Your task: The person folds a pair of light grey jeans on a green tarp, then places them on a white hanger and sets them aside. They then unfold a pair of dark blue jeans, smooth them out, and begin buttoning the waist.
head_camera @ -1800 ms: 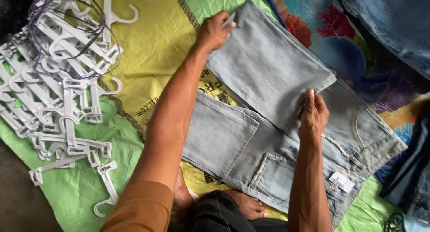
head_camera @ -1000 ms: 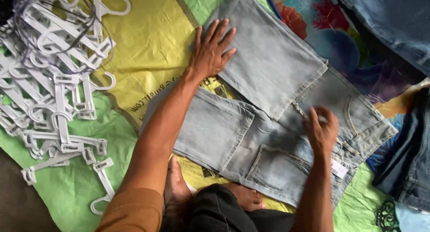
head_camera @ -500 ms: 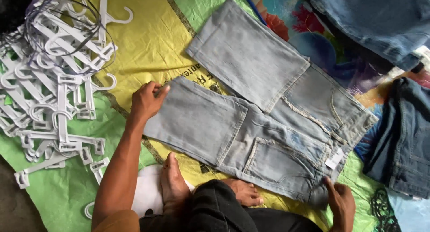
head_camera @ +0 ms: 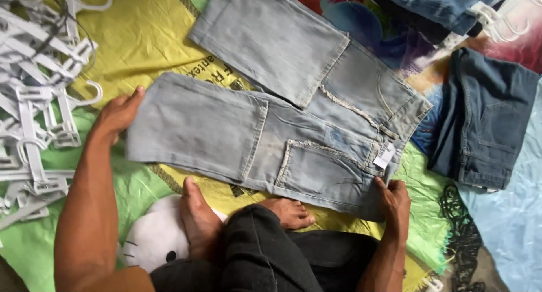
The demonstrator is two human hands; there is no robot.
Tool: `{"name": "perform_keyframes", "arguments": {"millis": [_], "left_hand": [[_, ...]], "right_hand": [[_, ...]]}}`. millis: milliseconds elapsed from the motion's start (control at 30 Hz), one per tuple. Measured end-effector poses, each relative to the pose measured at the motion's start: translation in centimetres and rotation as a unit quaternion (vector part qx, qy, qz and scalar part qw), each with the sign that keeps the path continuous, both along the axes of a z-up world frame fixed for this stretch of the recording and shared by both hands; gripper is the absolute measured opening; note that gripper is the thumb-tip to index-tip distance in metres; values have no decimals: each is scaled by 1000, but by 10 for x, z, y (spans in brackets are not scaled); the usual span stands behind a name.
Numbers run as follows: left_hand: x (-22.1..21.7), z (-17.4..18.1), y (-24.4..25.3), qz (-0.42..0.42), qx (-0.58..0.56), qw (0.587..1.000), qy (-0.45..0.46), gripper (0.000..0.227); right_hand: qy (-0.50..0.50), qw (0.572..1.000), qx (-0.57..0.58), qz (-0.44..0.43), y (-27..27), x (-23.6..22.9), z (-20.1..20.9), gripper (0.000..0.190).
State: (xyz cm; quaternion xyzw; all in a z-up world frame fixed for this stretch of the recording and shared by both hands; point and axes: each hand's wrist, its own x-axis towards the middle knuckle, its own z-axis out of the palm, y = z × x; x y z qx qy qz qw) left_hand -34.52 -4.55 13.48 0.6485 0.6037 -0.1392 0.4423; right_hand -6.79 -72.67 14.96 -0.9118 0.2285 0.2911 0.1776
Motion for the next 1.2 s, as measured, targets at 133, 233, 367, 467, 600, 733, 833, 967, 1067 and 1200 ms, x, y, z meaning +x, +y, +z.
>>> {"name": "perform_keyframes", "arguments": {"millis": [133, 233, 367, 467, 600, 733, 833, 967, 1067, 1200], "left_hand": [[22, -21, 10, 4, -38, 999, 9, 109], [19, -108, 48, 73, -80, 972, -210, 78], [25, -105, 40, 116, -73, 925, -355, 72], [7, -110, 47, 123, -29, 912, -390, 69], [-24, -98, 40, 58, 87, 934, -340, 41], [-53, -122, 23, -55, 187, 977, -93, 52], [-56, -146, -4, -108, 306, 944, -55, 60], [-37, -126, -15, -161, 393, 894, -143, 36], [-16, -120, 18, -180, 464, 851, -166, 18], [13, -120, 91, -157, 436, 878, -116, 1]], "right_hand": [[-7, 1000, 9, 2, -11, 2, -13, 55], [-42, 997, 33, 48, -33, 8, -37, 73], [-46, 998, 45, 23, -33, 1, -34, 73], [-42, 998, 49, 8, -24, -11, -26, 73], [-37, 998, 50, 21, -33, -5, -36, 75], [-19, 998, 32, 44, -38, 2, -35, 86], [-5, 999, 24, 47, -19, -4, -14, 88], [26, 998, 36, 47, 1, -6, 3, 87], [74, 994, 51, 68, -2, -7, -14, 88], [166, 975, 118, 86, 39, -18, 25, 72]]}}
